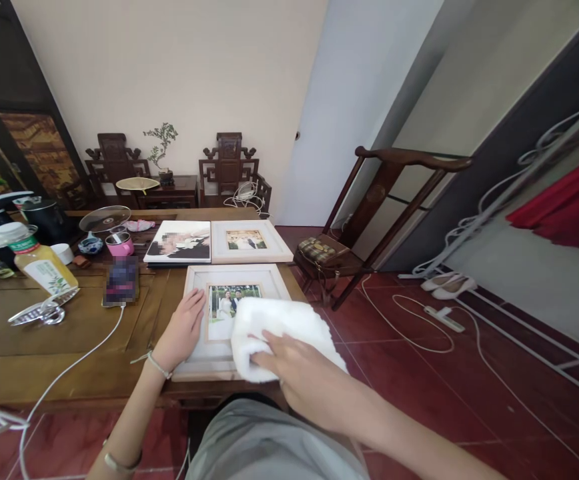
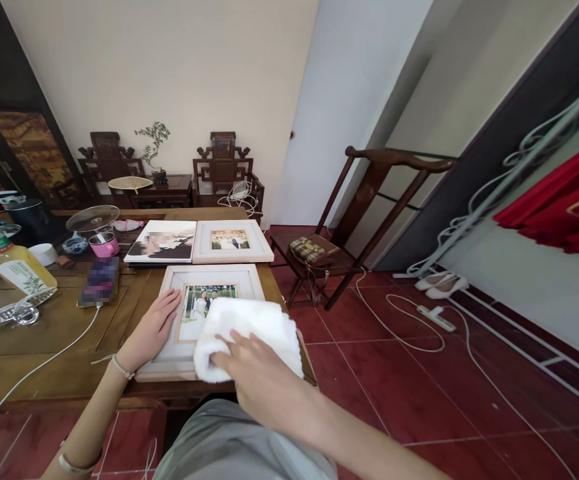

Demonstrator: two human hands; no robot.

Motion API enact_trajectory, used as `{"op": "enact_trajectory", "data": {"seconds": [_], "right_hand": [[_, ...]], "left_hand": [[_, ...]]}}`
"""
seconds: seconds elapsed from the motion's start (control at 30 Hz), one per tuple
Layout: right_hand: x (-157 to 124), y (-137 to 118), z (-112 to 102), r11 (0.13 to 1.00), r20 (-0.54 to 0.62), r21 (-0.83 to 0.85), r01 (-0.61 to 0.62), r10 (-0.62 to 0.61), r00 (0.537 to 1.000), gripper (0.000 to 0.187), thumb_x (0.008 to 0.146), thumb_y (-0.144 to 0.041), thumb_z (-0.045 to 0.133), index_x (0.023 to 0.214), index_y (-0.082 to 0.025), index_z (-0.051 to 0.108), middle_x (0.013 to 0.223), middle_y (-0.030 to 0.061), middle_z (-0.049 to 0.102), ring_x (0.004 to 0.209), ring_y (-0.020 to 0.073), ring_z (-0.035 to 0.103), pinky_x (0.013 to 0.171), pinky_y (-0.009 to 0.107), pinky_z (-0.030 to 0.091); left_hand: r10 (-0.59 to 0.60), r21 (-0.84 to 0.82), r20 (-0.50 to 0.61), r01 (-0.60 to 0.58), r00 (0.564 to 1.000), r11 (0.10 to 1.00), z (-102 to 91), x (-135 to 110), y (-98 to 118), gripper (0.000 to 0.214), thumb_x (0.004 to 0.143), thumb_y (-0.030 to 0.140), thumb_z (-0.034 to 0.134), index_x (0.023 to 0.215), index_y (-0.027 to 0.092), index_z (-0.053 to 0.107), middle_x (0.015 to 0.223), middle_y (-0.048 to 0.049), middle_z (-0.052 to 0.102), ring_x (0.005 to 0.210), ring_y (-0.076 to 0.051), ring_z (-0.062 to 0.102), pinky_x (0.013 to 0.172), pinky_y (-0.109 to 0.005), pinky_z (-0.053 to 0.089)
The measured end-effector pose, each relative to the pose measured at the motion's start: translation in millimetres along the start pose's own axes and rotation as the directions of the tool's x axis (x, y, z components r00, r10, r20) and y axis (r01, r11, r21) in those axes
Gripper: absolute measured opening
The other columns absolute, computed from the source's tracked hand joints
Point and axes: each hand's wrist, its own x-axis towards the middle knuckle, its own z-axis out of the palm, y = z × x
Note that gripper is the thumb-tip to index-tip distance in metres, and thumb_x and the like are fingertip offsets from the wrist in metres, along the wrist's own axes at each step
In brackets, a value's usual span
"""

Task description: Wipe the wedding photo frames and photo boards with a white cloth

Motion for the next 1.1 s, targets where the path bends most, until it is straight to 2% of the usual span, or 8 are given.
{"op": "enact_trajectory", "data": {"seconds": [0.13, 0.3, 0.4, 0.5, 0.63, 0.87, 1.0, 1.1], "right_hand": [[38, 35, 19, 0.998, -0.161, -0.043, -0.046, 0.039, 0.986, 0.066, 0.062, 0.007, 0.04, 0.122, -0.014, 0.056, 0.147, 0.0149, 0.038, 0.139, 0.0305, 0.026, 0.111, 0.054, 0.022], [84, 79, 19, 0.994, -0.357, -0.069, -0.088, 0.058, 0.933, 0.066, 0.065, 0.006, 0.04, 0.128, -0.01, 0.051, 0.148, 0.0163, 0.035, 0.14, 0.0271, 0.023, 0.113, 0.049, 0.02], [105, 93, 14, 0.988, -0.369, -0.105, -0.113, 0.067, 0.927, 0.064, 0.067, 0.006, 0.041, 0.128, -0.01, 0.051, 0.146, 0.0166, 0.039, 0.14, 0.0283, 0.025, 0.112, 0.05, 0.02], [111, 92, 14, 0.985, -0.322, -0.151, -0.084, 0.032, 0.946, 0.063, 0.065, 0.007, 0.041, 0.123, -0.013, 0.055, 0.146, 0.0143, 0.04, 0.138, 0.0296, 0.027, 0.11, 0.053, 0.021], [88, 71, 16, 0.99, -0.22, -0.143, -0.009, -0.023, 0.975, 0.062, 0.063, 0.009, 0.04, 0.118, -0.013, 0.058, 0.142, 0.0164, 0.044, 0.135, 0.0302, 0.031, 0.107, 0.054, 0.025], [7, 18, -6, 0.989, 0.004, -0.006, 0.146, -0.146, 0.989, 0.052, 0.065, 0.009, 0.038, 0.102, -0.015, 0.064, 0.127, 0.016, 0.056, 0.127, 0.0258, 0.045, 0.106, 0.046, 0.033], [-13, 2, -5, 0.98, 0.041, 0.086, 0.179, -0.183, 0.982, 0.055, 0.065, 0.007, 0.039, 0.108, -0.017, 0.063, 0.136, 0.0145, 0.05, 0.137, 0.0237, 0.033, 0.112, 0.045, 0.026], [-7, 2, 9, 0.98, -0.03, 0.097, 0.172, -0.17, 0.985, 0.061, 0.064, 0.007, 0.038, 0.116, -0.016, 0.059, 0.143, 0.0135, 0.044, 0.14, 0.0231, 0.024, 0.114, 0.047, 0.023]], "left_hand": [[0.004, 0.003, 0.023, -0.004, 1.0, 1.0, -1.5, 0, 1, 0.044, 0.095, 0.019, 0.031, 0.134, 0.009, 0.049, 0.141, -0.0143, 0.048, 0.137, -0.025, 0.035, 0.113, -0.048, 0.031], [0.005, -0.006, 0.025, -0.005, 1.0, 1.0, -3.4, 1, 2, 0.044, 0.095, 0.019, 0.031, 0.135, 0.011, 0.049, 0.141, -0.014, 0.048, 0.137, -0.024, 0.034, 0.113, -0.048, 0.031], [0.009, -0.017, 0.022, -0.009, 1.0, 1.0, -3.7, 1, 1, 0.043, 0.095, 0.018, 0.032, 0.134, 0.013, 0.049, 0.14, -0.0133, 0.048, 0.137, -0.024, 0.035, 0.113, -0.048, 0.031], [0.006, -0.021, 0.013, -0.006, 1.0, 1.0, -3.1, 1, 1, 0.043, 0.095, 0.019, 0.033, 0.133, 0.011, 0.05, 0.14, -0.0143, 0.049, 0.136, -0.025, 0.036, 0.113, -0.048, 0.031], [0.004, -0.032, -0.011, -0.004, 1.0, 0.999, -1.8, 0, 1, 0.043, 0.094, 0.018, 0.034, 0.133, 0.014, 0.051, 0.139, -0.0129, 0.05, 0.136, -0.024, 0.036, 0.113, -0.049, 0.031], [-0.011, -0.017, -0.008, 0.01, 1.0, 1.0, -0.7, 0, 2, 0.042, 0.094, 0.018, 0.033, 0.13, 0.01, 0.053, 0.139, -0.0135, 0.05, 0.136, -0.025, 0.036, 0.113, -0.047, 0.031], [-0.004, -0.018, -0.011, 0.004, 1.0, 1.0, -0.8, 0, 2, 0.042, 0.094, 0.018, 0.033, 0.13, 0.01, 0.053, 0.139, -0.0141, 0.05, 0.136, -0.025, 0.036, 0.113, -0.047, 0.031], [-0.003, -0.025, -0.011, 0.002, 1.0, 1.0, -1.4, 0, 2, 0.042, 0.094, 0.018, 0.034, 0.131, 0.011, 0.053, 0.138, -0.0141, 0.05, 0.136, -0.025, 0.037, 0.113, -0.048, 0.032]]}}
